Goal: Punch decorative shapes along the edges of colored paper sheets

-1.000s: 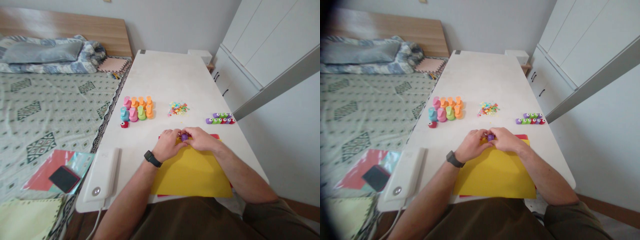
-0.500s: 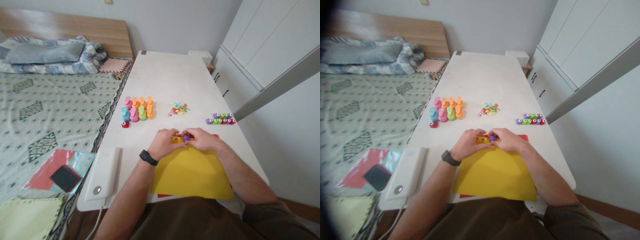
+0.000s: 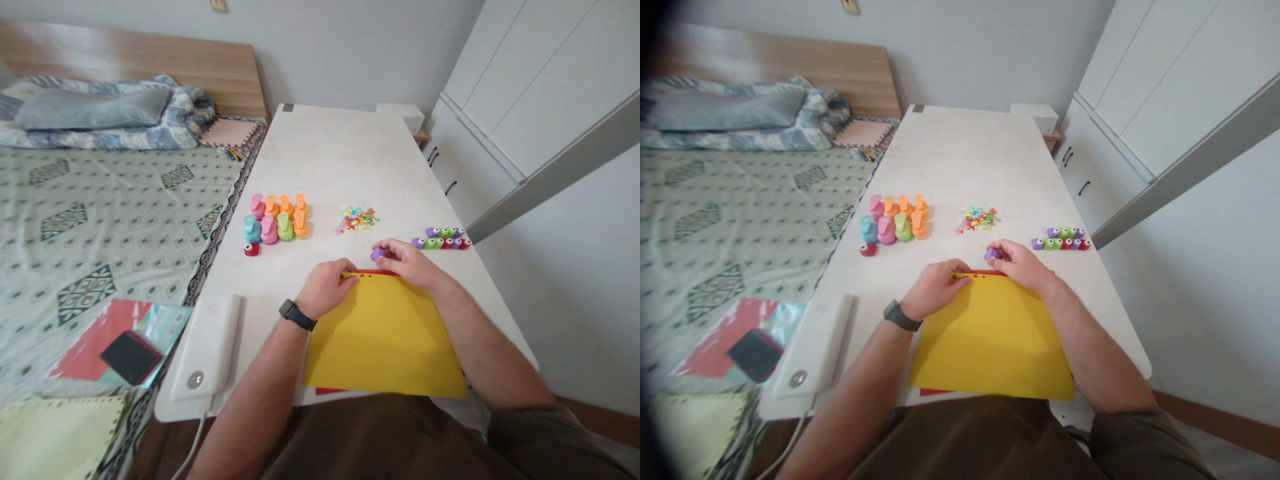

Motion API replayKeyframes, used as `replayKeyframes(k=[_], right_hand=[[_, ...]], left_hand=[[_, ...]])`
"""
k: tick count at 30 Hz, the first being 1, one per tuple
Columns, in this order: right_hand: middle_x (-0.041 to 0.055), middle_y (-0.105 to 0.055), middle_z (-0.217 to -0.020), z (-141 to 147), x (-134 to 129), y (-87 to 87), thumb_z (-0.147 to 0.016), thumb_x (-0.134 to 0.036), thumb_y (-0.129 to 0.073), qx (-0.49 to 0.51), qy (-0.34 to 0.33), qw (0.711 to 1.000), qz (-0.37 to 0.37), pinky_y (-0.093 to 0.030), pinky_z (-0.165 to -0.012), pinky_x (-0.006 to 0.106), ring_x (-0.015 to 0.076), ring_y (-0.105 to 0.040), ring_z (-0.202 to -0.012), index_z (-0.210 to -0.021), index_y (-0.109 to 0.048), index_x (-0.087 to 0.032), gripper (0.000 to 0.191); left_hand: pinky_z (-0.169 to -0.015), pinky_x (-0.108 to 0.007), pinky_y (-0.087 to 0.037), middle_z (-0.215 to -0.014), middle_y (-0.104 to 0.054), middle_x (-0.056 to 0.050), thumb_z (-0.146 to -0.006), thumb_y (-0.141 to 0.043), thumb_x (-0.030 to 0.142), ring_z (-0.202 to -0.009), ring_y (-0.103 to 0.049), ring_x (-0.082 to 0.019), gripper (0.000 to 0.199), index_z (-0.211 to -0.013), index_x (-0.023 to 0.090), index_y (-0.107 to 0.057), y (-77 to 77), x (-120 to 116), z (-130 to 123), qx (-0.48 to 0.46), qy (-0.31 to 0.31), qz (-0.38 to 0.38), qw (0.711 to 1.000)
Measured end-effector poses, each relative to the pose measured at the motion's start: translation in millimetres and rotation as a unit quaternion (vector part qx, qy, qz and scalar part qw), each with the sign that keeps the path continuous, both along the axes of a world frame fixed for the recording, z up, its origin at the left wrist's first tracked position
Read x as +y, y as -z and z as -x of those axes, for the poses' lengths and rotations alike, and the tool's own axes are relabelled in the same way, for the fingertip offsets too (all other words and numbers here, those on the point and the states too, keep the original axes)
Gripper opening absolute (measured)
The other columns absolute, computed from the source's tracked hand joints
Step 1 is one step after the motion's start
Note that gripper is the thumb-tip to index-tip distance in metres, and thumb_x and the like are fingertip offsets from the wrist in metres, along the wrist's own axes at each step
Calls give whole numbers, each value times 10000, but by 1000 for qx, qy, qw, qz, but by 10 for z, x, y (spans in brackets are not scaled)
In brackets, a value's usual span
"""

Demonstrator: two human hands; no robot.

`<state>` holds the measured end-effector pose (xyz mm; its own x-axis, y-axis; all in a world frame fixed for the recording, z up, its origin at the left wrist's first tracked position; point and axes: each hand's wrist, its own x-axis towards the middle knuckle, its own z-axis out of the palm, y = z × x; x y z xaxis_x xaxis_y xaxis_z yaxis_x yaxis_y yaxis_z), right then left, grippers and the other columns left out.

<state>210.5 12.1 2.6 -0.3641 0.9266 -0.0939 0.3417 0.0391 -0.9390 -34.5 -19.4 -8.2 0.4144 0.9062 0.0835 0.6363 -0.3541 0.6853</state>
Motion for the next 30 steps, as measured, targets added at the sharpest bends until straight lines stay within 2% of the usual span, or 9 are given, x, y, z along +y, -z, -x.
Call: replayKeyframes(k=[3,11,16,19,24,27,30], right_hand=[[62,-724,-1090,11,24,6,-901,-429,-685,66,15,997,35,-499,-836,322,179,-649,-913,-1190,-662,-222,356],[96,-762,-1015,81,68,-34,-953,-481,-608,149,39,983,102,-470,-689,278,164,-660,-807,-1101,-708,-188,343],[108,-766,-968,158,196,19,-921,-515,-638,159,48,976,142,-458,-614,261,162,-657,-748,-1012,-716,-173,363],[113,-763,-977,203,349,48,-908,-533,-648,128,57,982,126,-446,-595,255,159,-651,-744,-974,-719,-165,380],[87,-750,-999,248,596,31,-910,-517,-641,24,80,995,45,-432,-626,250,162,-642,-812,-964,-729,-171,361],[82,-756,-998,277,660,-8,-913,-499,-635,-29,79,996,6,-436,-655,262,176,-635,-848,-960,-751,-171,351],[86,-761,-1003,304,666,-37,-918,-488,-630,-40,76,996,5,-430,-649,263,177,-637,-852,-936,-759,-170,343]], left_hand=[[-819,-300,-508,-991,-766,-17,-914,-616,287,-906,-702,-193,150,-1023,222,-696,-1,0,0,-6,-4,1,1000],[-815,-304,-517,-999,-766,-22,-914,-617,286,-899,-706,-194,165,-1046,223,-692,-10,-14,-6,-14,-6,5,1000],[-825,-304,-528,-1019,-765,-31,-914,-616,278,-931,-708,-203,181,-1071,223,-687,3,-19,-13,-10,-3,-4,1000],[-826,-298,-530,-1015,-767,-33,-914,-617,278,-931,-710,-201,176,-1065,221,-688,13,-18,-15,-8,-3,-7,1000],[-825,-297,-528,-999,-769,-31,-912,-621,284,-919,-712,-201,165,-1050,221,-686,26,-17,-19,0,-6,-15,1000],[-823,-297,-526,-1008,-770,-33,-913,-620,284,-924,-712,-203,164,-1050,221,-683,27,-19,-24,3,-3,-16,1000],[-827,-303,-526,-1023,-769,-40,-913,-617,279,-934,-712,-207,168,-1055,216,-681,24,-23,-29,3,0,-17,1000]])
